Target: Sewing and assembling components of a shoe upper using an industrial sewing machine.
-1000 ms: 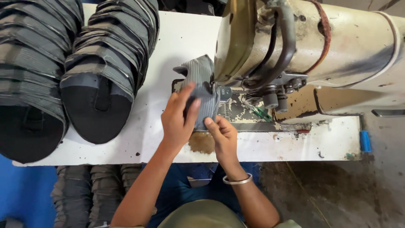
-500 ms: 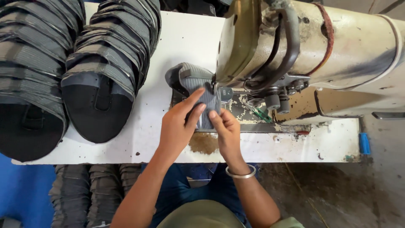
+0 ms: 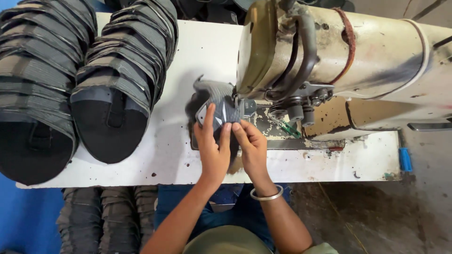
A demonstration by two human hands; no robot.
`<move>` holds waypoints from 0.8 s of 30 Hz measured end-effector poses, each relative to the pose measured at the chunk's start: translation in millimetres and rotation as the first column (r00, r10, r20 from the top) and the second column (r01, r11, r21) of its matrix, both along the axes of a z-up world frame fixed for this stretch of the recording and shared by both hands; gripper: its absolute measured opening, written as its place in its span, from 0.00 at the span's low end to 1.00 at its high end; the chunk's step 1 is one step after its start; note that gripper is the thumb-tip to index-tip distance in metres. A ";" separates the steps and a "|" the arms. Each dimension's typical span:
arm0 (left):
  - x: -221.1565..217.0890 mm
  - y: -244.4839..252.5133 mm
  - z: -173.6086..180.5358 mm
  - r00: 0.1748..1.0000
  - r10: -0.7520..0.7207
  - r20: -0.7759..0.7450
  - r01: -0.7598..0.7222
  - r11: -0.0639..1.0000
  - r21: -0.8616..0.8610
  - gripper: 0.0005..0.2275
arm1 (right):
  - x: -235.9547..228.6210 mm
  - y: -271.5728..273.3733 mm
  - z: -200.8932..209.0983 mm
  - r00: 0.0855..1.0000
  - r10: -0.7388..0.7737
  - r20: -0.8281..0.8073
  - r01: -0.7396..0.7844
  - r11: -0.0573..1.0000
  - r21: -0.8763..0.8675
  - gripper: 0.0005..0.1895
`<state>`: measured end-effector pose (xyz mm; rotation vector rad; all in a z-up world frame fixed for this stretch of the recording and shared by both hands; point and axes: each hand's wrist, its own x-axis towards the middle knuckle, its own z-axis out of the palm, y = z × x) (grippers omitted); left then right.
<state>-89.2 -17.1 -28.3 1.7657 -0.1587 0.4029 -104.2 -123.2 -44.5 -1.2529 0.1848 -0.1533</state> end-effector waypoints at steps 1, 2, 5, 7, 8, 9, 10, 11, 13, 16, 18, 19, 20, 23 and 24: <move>1.3 -2.1 0.8 1.000 0.000 -0.001 0.000 1.000 -0.003 0.23 | 2.5 -2.2 1.0 1.000 0.000 -0.001 0.000 1.000 -0.003 0.14; 1.3 -3.5 1.6 1.000 0.018 -0.014 -0.018 1.000 0.019 0.22 | 3.7 -3.6 1.8 1.000 0.001 -0.014 -0.001 1.000 -0.020 0.14; 6.7 -5.2 8.2 0.998 0.032 -0.054 -0.031 0.999 0.021 0.21 | 5.0 -8.8 -1.0 1.000 0.006 -0.030 -0.008 0.999 -0.044 0.15; 14.8 -5.3 13.6 0.996 0.030 -0.081 -0.030 1.000 0.002 0.21 | 6.2 -10.9 -3.5 0.999 0.015 -0.032 -0.016 0.999 -0.049 0.15; 17.9 -5.6 15.0 0.996 0.032 -0.077 -0.032 0.999 -0.006 0.21 | 4.9 -11.5 -5.0 0.999 0.025 -0.033 -0.026 0.999 -0.044 0.15; 21.1 -5.5 16.0 0.997 0.034 -0.074 -0.035 0.999 -0.014 0.20 | 3.7 -11.9 -6.9 0.999 0.035 -0.034 -0.036 0.999 -0.039 0.15; 25.3 -4.9 19.3 0.996 0.037 -0.077 -0.038 0.999 -0.014 0.20 | -0.1 -14.8 -13.1 0.999 0.038 -0.038 -0.039 0.999 -0.038 0.15; 29.6 -4.0 22.6 0.997 0.030 -0.066 -0.030 1.000 0.009 0.19 | -3.9 -17.4 -19.1 0.998 0.043 -0.044 -0.045 0.997 -0.061 0.15; 45.6 0.7 26.3 0.998 0.031 -0.051 -0.029 0.999 0.032 0.18 | -10.3 -21.9 -30.5 0.997 0.056 -0.047 -0.060 0.995 -0.084 0.15; 83.3 9.9 25.3 0.998 -0.045 0.033 0.040 0.990 0.134 0.13 | -26.9 -26.5 -48.5 0.993 0.057 -0.102 -0.074 0.983 -0.169 0.16; 118.9 17.0 25.1 0.935 -0.317 -0.157 0.331 0.941 0.070 0.11 | -38.8 -26.8 -62.1 0.968 0.036 -0.249 -0.099 0.964 -0.245 0.15; 134.2 14.2 14.4 0.941 -0.302 -0.156 0.315 0.946 0.072 0.11 | -45.5 -25.7 -69.8 0.968 0.053 -0.247 -0.115 0.963 -0.244 0.15; 149.3 14.0 3.8 0.869 -0.469 -0.154 0.481 0.875 0.050 0.11 | -52.1 -23.3 -77.6 0.968 0.033 -0.250 -0.131 0.912 -0.388 0.14; 171.6 14.8 -13.9 0.765 -0.634 -0.108 0.642 0.766 0.049 0.12 | -57.9 -15.2 -85.7 0.980 0.038 -0.194 -0.154 0.761 -0.630 0.12; 175.0 13.7 -17.8 0.743 -0.665 -0.068 0.669 0.740 0.069 0.12 | -58.4 -12.7 -86.3 0.989 0.045 -0.141 -0.134 0.672 -0.728 0.11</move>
